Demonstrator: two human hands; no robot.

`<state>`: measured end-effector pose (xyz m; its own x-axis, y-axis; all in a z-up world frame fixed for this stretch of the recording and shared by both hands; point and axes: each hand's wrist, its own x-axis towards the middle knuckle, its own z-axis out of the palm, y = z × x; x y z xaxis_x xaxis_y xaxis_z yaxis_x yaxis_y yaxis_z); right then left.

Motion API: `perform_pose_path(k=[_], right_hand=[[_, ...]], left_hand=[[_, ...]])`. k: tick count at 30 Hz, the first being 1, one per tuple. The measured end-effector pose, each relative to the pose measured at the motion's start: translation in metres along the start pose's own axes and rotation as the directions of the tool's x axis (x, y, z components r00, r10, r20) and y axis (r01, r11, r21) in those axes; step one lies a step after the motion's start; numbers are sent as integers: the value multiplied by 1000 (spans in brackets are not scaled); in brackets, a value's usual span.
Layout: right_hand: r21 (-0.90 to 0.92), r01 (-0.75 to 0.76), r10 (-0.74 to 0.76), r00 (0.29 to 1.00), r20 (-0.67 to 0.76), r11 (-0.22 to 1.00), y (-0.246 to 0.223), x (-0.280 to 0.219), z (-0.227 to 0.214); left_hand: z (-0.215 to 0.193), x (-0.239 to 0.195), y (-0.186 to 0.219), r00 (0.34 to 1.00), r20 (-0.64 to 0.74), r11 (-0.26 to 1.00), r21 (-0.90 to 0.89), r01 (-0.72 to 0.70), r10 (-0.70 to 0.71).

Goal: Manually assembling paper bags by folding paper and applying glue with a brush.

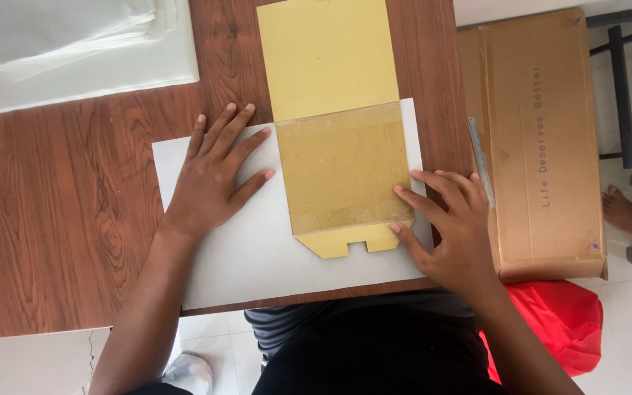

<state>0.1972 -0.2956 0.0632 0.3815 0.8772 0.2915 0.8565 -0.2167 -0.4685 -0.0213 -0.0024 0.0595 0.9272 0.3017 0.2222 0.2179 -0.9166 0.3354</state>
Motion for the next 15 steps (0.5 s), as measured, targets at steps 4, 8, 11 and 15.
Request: perform_pose_path(k=[4, 8, 11, 15], right_hand=[[-5, 2, -2, 1000, 0, 1000, -2, 2, -2], [32, -72, 71, 996, 46, 997, 1, -3, 3], [77, -140, 133, 987, 91, 987, 2, -4, 5], [62, -135, 129, 987, 94, 989, 6, -6, 6]], left_hand=[[-1, 1, 1, 1000, -5, 1000, 18, -11, 11], [6, 0, 0, 998, 31, 997, 46, 62, -63], [11, -1, -2, 991, 42, 989, 81, 122, -126], [15, -3, -2, 998, -33, 980, 186, 64, -59]])
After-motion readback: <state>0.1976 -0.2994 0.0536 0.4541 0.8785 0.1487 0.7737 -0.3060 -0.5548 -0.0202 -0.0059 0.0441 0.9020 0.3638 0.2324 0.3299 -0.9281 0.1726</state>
